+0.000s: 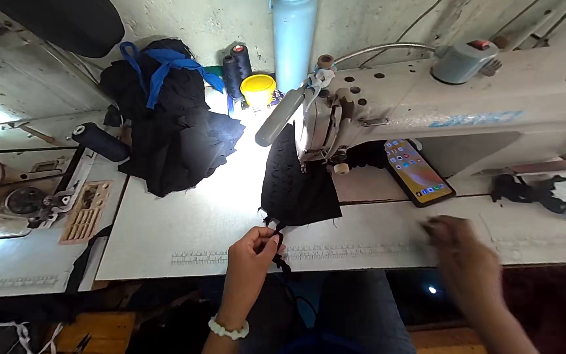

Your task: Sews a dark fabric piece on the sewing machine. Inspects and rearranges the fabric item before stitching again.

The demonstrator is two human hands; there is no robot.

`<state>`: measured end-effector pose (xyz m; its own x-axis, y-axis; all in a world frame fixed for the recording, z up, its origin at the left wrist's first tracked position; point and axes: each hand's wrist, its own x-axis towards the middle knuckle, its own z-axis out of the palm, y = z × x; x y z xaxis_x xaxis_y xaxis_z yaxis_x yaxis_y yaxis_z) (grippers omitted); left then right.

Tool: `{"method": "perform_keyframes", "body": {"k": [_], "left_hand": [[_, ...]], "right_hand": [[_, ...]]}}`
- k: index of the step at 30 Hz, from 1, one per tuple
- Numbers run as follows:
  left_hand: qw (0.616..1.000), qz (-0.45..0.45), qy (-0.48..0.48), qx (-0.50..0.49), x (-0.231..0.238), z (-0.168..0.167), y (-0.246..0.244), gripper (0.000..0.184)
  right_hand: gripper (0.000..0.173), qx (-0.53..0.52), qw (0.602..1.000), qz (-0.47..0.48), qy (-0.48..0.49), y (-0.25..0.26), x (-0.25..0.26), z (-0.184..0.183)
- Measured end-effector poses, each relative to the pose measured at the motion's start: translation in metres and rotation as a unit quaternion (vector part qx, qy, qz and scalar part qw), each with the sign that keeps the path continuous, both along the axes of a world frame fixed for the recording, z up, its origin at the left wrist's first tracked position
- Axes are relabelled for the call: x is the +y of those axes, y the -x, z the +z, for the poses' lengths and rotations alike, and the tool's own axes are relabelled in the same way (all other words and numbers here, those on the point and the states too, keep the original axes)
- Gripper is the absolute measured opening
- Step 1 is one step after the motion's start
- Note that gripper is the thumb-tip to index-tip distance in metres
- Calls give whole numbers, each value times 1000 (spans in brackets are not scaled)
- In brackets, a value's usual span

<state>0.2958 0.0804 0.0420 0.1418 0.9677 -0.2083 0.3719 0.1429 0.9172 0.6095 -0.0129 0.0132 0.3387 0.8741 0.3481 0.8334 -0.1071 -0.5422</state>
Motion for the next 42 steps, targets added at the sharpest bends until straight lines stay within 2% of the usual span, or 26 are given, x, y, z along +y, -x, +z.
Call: {"method": "perform_keyframes", "body": {"k": [4, 6, 9, 15, 22, 26, 29, 32, 35, 38, 40, 42], "left_hand": [[996, 5, 60, -66, 7, 7, 5, 12], [994, 9, 77, -84, 9, 9, 4, 12], [989, 19, 96, -109, 10, 11, 5, 15], [980, 39, 118, -154, 11, 8, 4, 18], [977, 51, 122, -167, 10, 7, 4, 18], [981, 9, 116, -155, 7, 7, 8, 16], [992, -45, 62, -103, 1, 5, 25, 13], [998, -18, -40, -52, 0, 8, 56, 15], [984, -9, -176, 18, 13, 15, 70, 18], [958, -114, -260, 42, 36, 17, 51, 29], [938, -184, -285, 70, 50, 7, 29, 31], [924, -232, -285, 105, 56, -8, 14, 29]], "right_hand": [[29, -26, 987, 152, -54, 87, 34, -19], [27, -58, 978, 185, -76, 118, 52, -21], [26, -85, 974, 186, -95, 147, 72, -22], [23, -82, 975, 171, -118, 170, 85, -18], [18, -109, 962, 211, -134, 167, 89, -25], [21, -98, 964, 212, -128, 164, 81, -27], [23, -93, 977, 172, -83, 144, 66, -25], [27, -95, 992, 78, -21, 98, 49, -21], [35, -94, 996, 6, 1, 53, 42, -16], [33, -55, 996, 52, -38, 54, 45, -7], [29, -30, 987, 138, -74, 76, 53, -8], [33, -23, 978, 190, -80, 96, 64, -11]]}}
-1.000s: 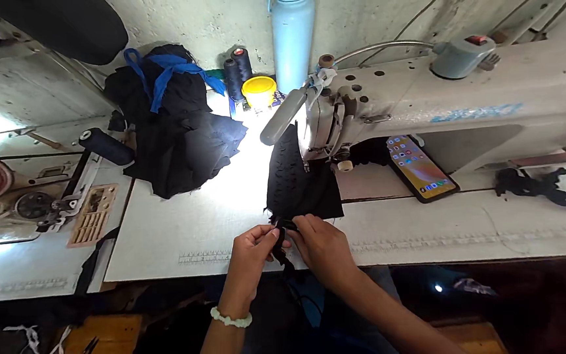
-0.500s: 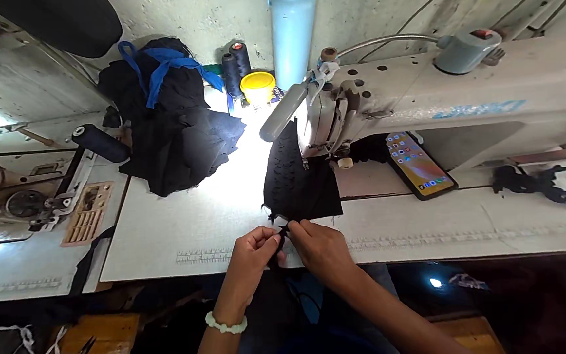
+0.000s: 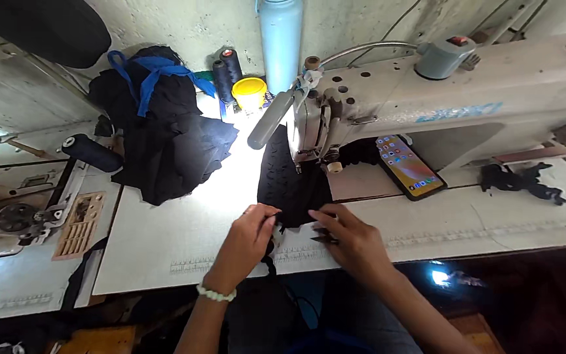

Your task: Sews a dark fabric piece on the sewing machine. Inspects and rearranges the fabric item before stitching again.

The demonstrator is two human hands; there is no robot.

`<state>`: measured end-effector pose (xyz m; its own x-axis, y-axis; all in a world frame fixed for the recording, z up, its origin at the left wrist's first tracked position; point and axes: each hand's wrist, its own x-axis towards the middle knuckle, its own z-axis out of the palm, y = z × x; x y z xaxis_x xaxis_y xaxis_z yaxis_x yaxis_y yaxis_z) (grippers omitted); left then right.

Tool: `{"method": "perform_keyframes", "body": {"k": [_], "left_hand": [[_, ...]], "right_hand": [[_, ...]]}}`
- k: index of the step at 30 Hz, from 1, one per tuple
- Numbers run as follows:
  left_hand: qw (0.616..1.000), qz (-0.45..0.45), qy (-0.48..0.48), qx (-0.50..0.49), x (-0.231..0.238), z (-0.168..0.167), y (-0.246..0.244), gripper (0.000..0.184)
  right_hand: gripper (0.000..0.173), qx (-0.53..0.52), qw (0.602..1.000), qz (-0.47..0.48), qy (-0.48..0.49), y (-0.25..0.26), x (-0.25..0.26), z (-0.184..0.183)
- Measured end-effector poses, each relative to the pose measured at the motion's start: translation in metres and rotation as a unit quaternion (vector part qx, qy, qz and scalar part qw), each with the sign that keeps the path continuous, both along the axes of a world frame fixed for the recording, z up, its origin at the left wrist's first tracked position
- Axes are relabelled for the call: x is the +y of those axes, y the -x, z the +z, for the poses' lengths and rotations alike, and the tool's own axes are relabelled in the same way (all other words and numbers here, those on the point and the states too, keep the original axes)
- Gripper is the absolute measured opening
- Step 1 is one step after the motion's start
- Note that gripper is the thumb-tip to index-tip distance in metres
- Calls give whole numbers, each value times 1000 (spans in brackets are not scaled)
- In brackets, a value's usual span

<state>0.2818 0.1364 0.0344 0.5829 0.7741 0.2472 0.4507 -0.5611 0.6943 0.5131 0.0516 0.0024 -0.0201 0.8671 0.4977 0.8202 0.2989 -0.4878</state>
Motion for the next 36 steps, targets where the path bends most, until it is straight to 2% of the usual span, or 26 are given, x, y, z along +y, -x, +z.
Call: {"method": "perform_keyframes", "body": {"k": [3, 7, 11, 15, 20, 24, 29, 33, 36], "left_hand": [[1000, 12, 8, 7, -6, -14, -6, 27], [999, 17, 27, -22, -13, -21, -1, 27], [999, 30, 15, -16, -13, -22, -2, 28], [999, 28, -27, -8, -11, -23, -5, 25], [995, 1, -97, 19, -2, -24, -9, 27], [993, -22, -104, 53, 5, -30, -7, 24], [988, -45, -123, 76, -29, -25, 8, 24], [989, -37, -121, 76, -75, -27, 19, 23], [992, -25, -107, 64, -82, -27, 20, 22]], "right_hand": [[37, -32, 999, -11, -12, 12, 16, 2], [16, -122, 992, -18, -34, 20, 27, 7], [9, -172, 984, -30, -48, 33, 38, 7], [10, -148, 988, -30, -41, 34, 43, 0], [22, -79, 993, -75, -47, 20, 28, 1], [34, -68, 997, -10, 30, 10, 9, -10], [17, -103, 994, 26, 21, -2, -28, -11], [11, -124, 990, 62, 12, -2, -58, -6], [11, -92, 993, 66, 40, -9, -58, -2]]}}
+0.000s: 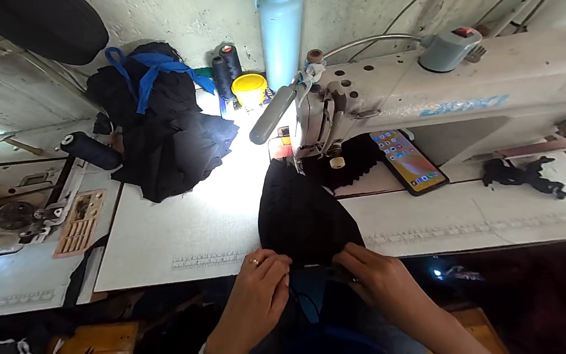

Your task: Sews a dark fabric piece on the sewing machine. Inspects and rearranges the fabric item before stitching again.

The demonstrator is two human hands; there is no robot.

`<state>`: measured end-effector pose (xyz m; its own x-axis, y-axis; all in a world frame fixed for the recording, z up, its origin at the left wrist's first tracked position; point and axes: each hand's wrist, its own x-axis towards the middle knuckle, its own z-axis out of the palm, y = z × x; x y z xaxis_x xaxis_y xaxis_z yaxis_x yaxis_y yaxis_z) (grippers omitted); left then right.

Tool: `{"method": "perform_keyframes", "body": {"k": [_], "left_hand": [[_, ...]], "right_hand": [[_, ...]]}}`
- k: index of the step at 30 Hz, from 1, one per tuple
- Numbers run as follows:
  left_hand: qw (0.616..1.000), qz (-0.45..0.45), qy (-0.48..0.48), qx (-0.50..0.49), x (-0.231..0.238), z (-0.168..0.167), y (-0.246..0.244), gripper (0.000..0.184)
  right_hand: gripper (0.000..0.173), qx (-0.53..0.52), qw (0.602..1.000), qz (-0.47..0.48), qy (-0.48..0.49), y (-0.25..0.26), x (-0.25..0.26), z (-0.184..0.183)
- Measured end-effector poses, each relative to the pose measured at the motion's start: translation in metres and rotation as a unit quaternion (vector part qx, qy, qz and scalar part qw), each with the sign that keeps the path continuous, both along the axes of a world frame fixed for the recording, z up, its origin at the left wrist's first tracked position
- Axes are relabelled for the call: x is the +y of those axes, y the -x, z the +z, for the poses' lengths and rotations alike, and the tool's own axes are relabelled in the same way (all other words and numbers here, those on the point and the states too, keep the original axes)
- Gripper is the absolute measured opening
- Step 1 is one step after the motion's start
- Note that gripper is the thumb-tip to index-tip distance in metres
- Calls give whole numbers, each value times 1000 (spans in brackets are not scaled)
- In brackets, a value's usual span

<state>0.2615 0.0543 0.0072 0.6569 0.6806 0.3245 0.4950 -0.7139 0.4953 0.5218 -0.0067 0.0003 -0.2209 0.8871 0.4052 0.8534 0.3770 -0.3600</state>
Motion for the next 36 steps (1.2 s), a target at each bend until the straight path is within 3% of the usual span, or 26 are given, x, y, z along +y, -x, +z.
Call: {"method": "perform_keyframes", "body": {"k": [3, 5, 7, 15, 19, 25, 31, 36], "left_hand": [[1000, 11, 13, 2, 8, -1, -6, 23], [1000, 6, 21, 0, 13, -1, -10, 23], [1000, 4, 9, -1, 14, -1, -12, 22], [1000, 13, -2, -4, 3, -9, -3, 21], [1000, 15, -9, -8, -1, -11, -2, 20], [1000, 12, 11, -14, -10, -1, 9, 19], [997, -32, 59, -42, 46, 35, -24, 27], [995, 38, 45, 85, 96, 4, -74, 30]], "right_hand": [[18, 42, 998, -37, 40, -12, 15, 8], [32, 53, 993, -75, 69, -18, 25, 13], [39, 47, 991, -113, 49, -21, 31, 15], [22, -9, 996, -63, -68, 3, 33, 12], [18, -32, 997, -32, -69, 19, 44, 5], [23, 18, 1000, -8, -5, 24, 31, -4], [45, 58, 998, -25, 8, 24, 17, -2], [30, 47, 995, -73, 52, 11, 32, 3]]}}
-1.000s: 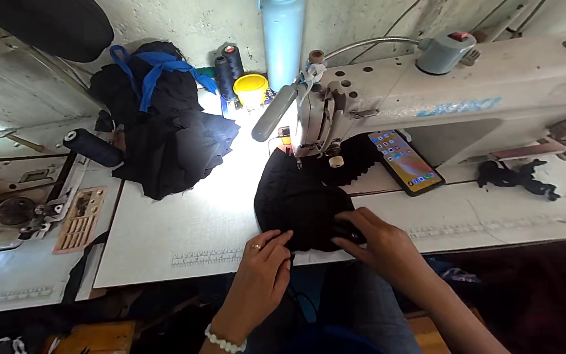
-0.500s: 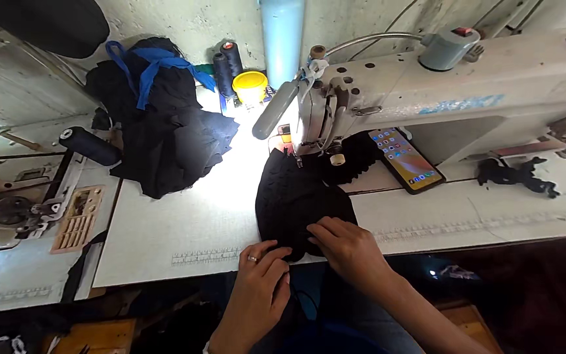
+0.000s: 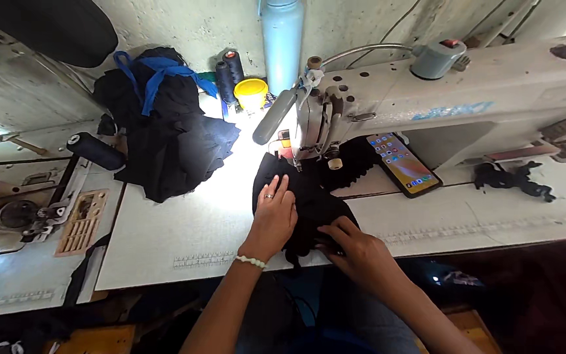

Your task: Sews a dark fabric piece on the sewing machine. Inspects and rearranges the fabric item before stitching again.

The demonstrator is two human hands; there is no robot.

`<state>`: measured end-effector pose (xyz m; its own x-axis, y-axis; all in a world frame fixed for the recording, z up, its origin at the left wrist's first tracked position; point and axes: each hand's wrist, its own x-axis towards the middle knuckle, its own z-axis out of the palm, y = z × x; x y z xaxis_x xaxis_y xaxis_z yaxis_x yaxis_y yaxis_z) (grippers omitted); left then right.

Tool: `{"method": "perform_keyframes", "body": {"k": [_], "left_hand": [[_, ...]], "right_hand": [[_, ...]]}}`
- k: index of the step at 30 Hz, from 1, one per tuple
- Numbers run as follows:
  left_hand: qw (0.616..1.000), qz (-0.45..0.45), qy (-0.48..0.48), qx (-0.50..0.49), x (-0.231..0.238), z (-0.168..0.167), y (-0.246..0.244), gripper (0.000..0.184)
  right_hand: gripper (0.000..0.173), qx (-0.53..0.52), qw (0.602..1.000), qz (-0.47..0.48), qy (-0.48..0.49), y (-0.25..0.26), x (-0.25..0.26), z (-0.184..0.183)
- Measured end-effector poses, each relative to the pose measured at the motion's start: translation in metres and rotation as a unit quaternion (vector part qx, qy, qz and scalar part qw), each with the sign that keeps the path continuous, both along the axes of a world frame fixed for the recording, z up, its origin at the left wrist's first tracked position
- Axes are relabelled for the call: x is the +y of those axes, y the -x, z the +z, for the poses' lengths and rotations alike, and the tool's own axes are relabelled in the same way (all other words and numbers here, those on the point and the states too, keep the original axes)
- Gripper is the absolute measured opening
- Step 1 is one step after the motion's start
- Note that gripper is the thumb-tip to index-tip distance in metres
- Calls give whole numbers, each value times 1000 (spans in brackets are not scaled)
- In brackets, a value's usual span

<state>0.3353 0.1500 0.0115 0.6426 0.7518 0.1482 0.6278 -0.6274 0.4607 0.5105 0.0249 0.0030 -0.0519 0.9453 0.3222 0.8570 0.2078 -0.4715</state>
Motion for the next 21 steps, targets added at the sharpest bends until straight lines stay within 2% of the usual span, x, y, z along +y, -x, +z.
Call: {"method": "perform_keyframes", "body": {"k": [2, 5, 9, 11, 14, 17, 21], "left_hand": [[1000, 3, 16, 2, -1, 1, -3, 31], [996, -13, 14, -87, -11, 9, 10, 29], [981, -24, -40, -190, -48, 28, 34, 26], [979, -43, -12, -201, -78, 31, 42, 25], [984, -55, -16, -168, -105, 5, 47, 25], [987, -42, -32, -152, -108, -17, 50, 24], [986, -34, -40, -158, -105, -16, 50, 24]], "right_hand": [[22, 15, 1000, -10, 14, -8, 5, 7], [18, 18, 999, -23, 14, -16, 12, 9], [27, 29, 999, -36, 16, -23, 13, 4], [22, 51, 997, -59, -8, -29, 10, 2], [19, 64, 995, -54, -53, -36, 2, 3], [17, 72, 995, 27, -56, -30, -10, 4], [26, 75, 995, 60, -38, -17, -17, -1]]}}
